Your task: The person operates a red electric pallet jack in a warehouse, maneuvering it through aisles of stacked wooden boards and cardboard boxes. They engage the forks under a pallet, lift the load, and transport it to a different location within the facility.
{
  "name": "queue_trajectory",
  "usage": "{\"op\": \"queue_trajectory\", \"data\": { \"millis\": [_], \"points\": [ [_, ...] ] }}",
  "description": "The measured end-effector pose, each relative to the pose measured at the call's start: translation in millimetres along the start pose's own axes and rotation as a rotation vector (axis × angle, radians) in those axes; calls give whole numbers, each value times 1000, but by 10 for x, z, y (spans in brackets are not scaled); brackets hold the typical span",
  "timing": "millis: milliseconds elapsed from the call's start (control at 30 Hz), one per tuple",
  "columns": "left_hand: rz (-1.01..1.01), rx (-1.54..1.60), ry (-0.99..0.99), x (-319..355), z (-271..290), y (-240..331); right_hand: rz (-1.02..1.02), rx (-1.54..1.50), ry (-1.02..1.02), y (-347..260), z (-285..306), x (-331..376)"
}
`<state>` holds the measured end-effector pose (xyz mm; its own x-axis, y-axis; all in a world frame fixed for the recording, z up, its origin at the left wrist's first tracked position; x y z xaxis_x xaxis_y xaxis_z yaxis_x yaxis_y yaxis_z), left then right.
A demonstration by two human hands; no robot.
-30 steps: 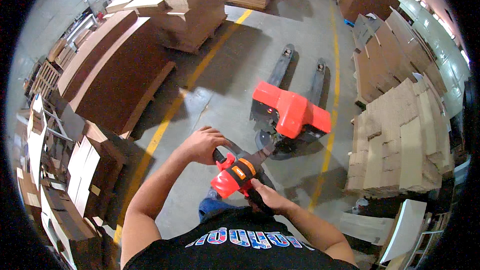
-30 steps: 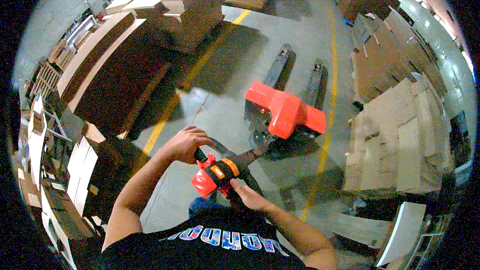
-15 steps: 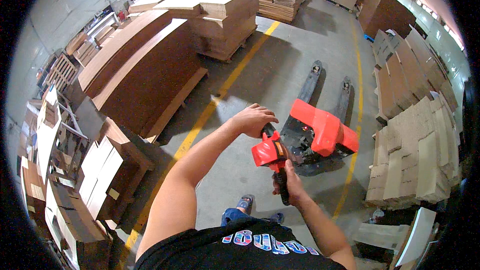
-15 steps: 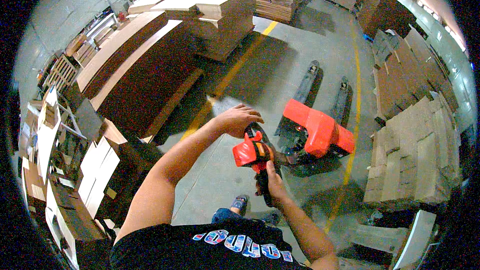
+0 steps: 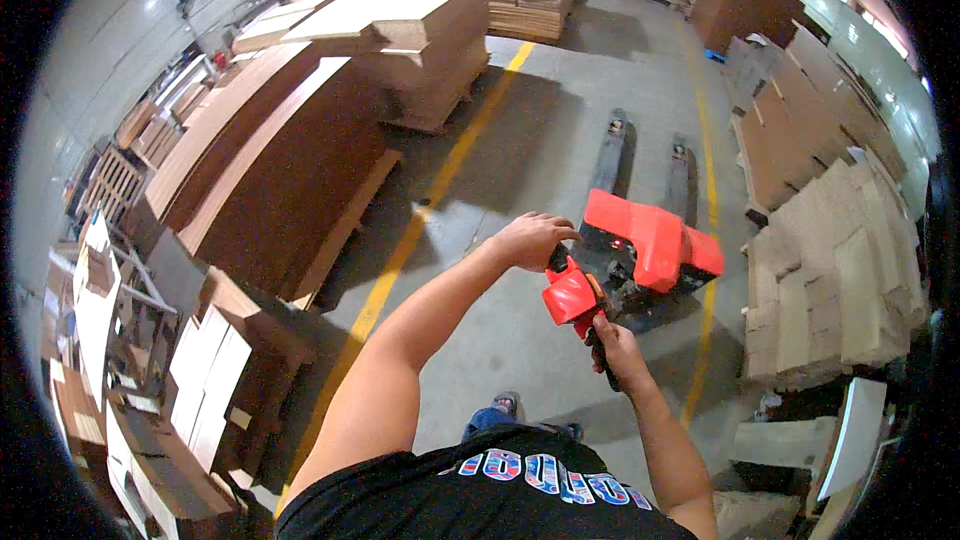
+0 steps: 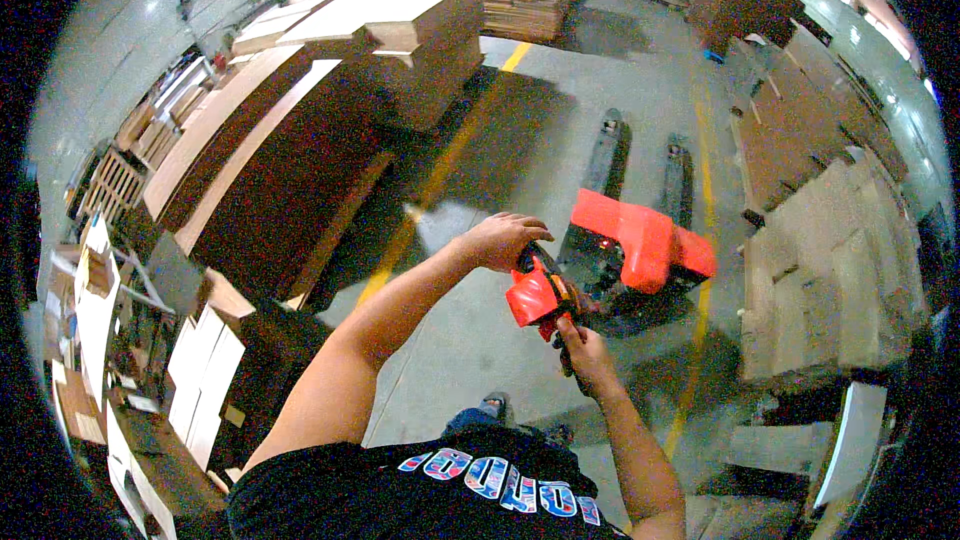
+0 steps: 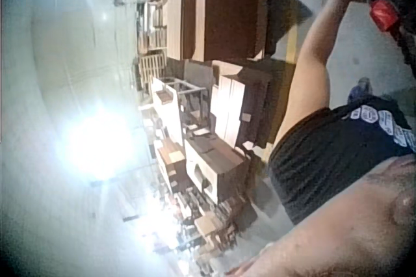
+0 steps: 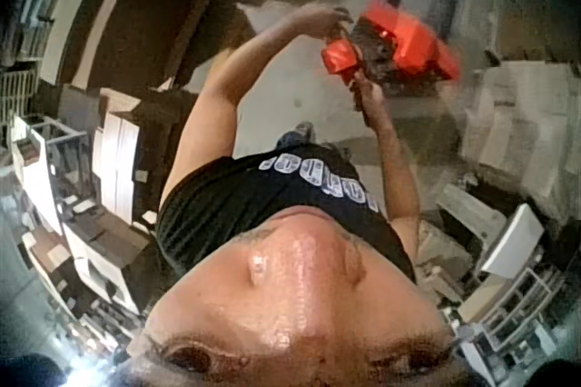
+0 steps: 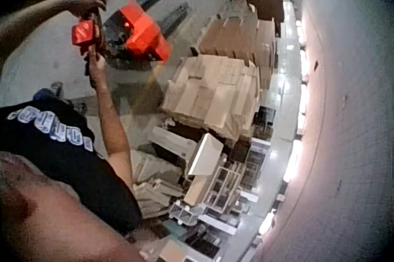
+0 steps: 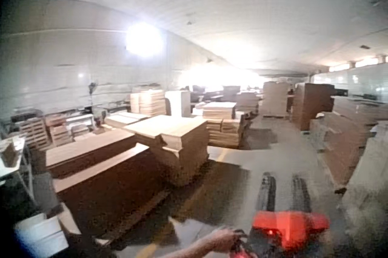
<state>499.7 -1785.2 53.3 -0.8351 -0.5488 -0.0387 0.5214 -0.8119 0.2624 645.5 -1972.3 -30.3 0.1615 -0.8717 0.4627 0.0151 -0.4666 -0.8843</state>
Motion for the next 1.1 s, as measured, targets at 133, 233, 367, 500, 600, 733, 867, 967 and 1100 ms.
{"op": "queue_trajectory", "data": {
  "millis": [133,233,367,500,600,733,867,967,1100],
  "points": [
    [3,-9,-77,-116,-80,122,40,102,70,-181,230,150],
    [35,21,-178,-163,-112,261,44,148,77,-174,397,254],
    [129,15,-344,28,56,330,-30,253,29,-69,284,345],
    [169,5,-318,79,-26,164,3,241,-64,-190,147,246],
    [104,50,-267,59,-29,64,46,186,-87,-229,41,149],
    [129,-38,-226,96,151,64,13,57,-252,-303,-148,97],
    [246,-31,-236,99,247,151,-18,-47,-424,-259,-242,81],
    [299,-57,-228,-40,424,258,35,102,-428,-484,-124,83],
    [313,-148,-240,-15,392,157,-51,-69,-449,-417,-159,79]
  ]
}}
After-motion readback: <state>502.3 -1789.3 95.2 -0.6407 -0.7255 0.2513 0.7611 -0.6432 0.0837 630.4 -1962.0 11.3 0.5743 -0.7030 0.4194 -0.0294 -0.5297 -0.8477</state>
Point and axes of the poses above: each hand's wrist, its own x-axis away from the middle knuckle, its own z-axis out of the back of the hand, y = z × x, the point moved 10 cm from there along -x, towards the middle knuckle, and after that the axes turned 3 degrees about -z, right-handed, at the moved point
